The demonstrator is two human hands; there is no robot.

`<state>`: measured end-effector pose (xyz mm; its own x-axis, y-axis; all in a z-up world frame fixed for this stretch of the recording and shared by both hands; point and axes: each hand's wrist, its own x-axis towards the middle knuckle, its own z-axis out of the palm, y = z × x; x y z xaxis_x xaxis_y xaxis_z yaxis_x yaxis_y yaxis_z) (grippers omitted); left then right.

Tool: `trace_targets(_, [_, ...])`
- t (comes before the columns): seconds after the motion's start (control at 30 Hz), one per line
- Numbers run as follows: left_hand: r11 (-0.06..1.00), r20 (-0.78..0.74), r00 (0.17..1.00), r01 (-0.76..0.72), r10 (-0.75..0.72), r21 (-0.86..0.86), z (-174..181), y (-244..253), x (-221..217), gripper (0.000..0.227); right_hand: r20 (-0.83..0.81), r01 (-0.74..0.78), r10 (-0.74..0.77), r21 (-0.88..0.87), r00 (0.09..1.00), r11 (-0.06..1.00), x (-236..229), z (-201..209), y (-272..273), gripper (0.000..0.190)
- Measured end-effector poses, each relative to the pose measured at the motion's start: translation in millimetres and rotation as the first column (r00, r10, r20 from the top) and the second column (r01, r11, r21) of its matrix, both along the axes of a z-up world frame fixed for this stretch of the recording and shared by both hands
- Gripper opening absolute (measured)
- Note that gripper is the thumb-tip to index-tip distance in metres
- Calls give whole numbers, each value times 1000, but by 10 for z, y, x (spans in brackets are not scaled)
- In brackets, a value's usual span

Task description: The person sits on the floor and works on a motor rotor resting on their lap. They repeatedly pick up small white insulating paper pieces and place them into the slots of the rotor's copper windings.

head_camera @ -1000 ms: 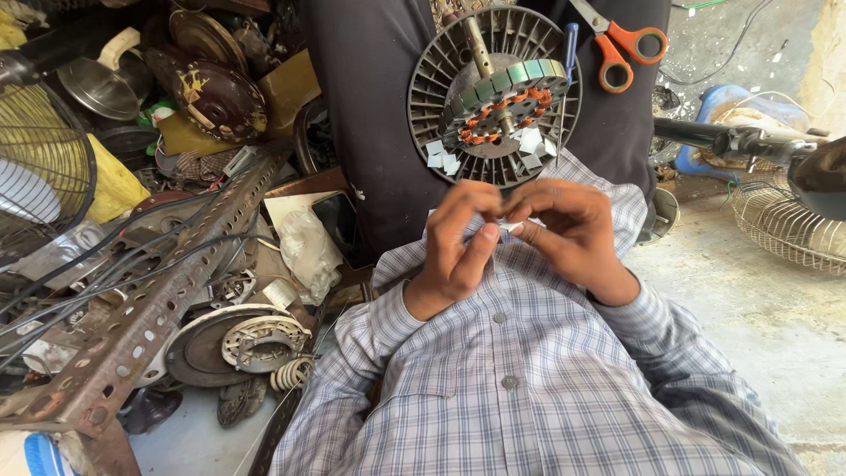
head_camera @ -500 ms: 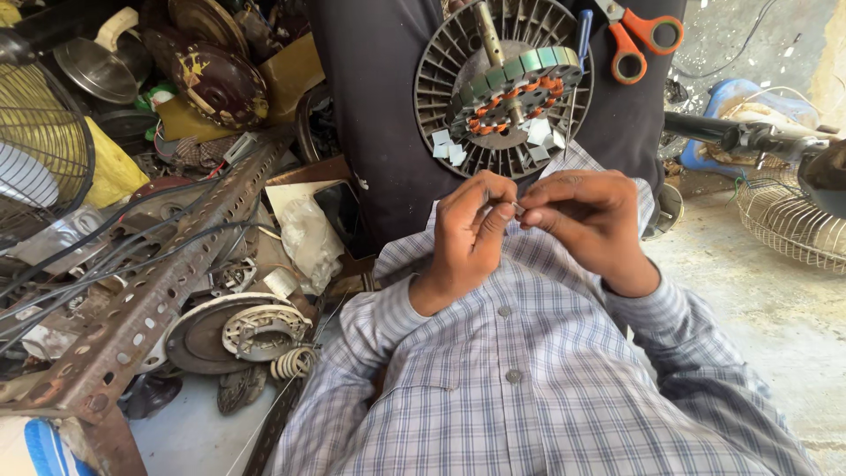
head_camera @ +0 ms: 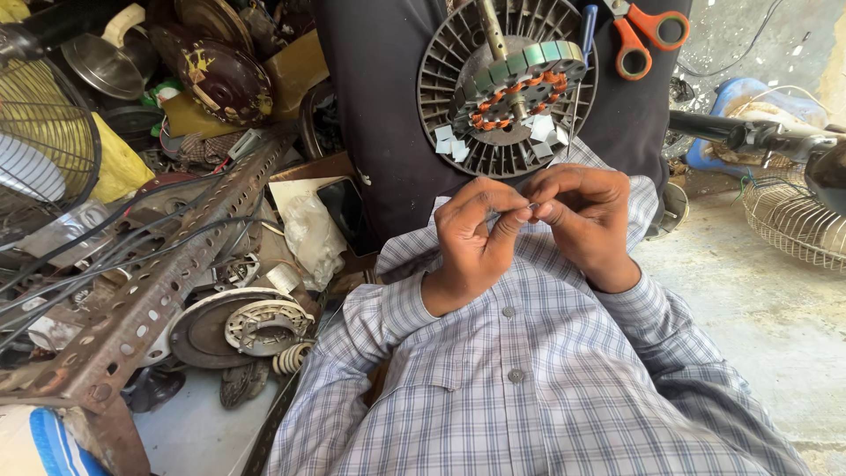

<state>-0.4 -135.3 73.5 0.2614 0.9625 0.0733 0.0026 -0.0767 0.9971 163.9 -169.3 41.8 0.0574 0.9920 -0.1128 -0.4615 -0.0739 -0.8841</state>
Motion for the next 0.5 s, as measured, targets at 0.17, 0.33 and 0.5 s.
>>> trace_targets(0.17, [984, 187, 975, 140, -117, -112, -42, 67, -27, 10, 82, 34, -39, 64, 996, 997, -31, -28, -5, 16])
trace_targets(0.33, [990, 22, 991, 133, -132, -39, 41, 311, 29, 9, 139, 0, -16, 115, 990, 993, 96, -18, 148, 19])
trace_targets(0.5, [844, -303, 953, 146, 21, 516, 178, 927, 6, 17, 130, 55, -57, 17, 990, 998, 278, 97, 300, 12])
